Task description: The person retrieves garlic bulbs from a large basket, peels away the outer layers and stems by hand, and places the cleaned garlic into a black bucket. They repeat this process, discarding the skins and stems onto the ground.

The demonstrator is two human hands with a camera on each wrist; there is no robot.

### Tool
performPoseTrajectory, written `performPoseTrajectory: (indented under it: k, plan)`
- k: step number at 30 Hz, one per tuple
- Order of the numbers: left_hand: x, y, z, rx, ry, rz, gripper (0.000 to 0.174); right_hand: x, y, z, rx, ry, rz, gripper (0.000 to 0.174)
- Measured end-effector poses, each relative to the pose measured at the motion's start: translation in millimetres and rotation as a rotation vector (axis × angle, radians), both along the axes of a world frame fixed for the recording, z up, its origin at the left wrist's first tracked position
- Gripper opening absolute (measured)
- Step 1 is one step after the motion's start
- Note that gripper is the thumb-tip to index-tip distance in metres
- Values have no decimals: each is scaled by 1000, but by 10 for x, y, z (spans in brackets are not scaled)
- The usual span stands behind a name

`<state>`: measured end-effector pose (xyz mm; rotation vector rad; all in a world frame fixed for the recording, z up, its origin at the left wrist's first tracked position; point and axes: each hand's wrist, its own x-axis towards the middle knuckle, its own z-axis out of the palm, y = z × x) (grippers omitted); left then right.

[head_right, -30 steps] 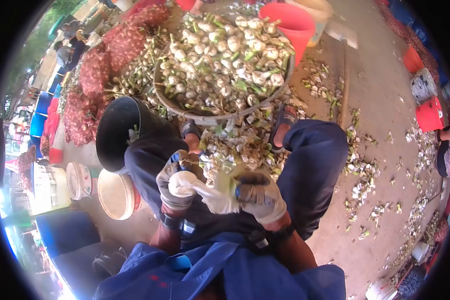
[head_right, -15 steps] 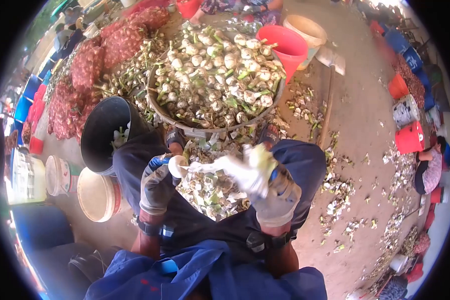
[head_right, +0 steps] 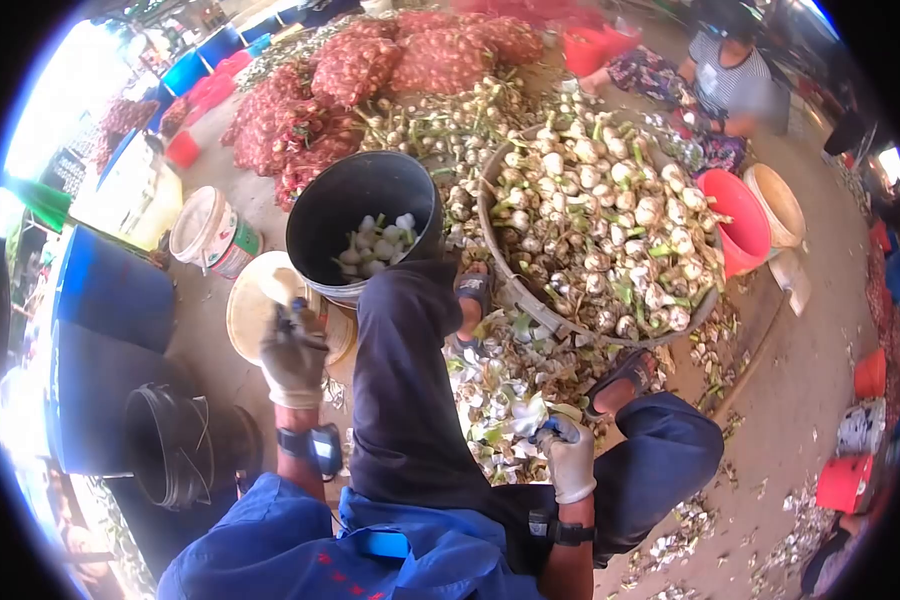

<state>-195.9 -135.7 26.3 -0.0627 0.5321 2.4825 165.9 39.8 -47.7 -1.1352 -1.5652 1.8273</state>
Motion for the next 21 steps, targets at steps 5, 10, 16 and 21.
performPoseTrajectory:
  k: [5, 10, 16, 21]
  plan:
    - [-162, -300, 41, -87, 22, 25, 45, -58, 42, 247, -204, 123, -165, 13]
    - [9, 393, 93, -81, 15, -278, 39, 75, 118, 425, -173, 41, -192, 17]
    - [688, 1789, 369, -184, 101, -628, 32, 105, 96, 169, -136, 121, -342, 21]
    - [998, 2727, -181, -619, 1115, -641, 25, 182, 116, -21, -244, 9, -183, 22]
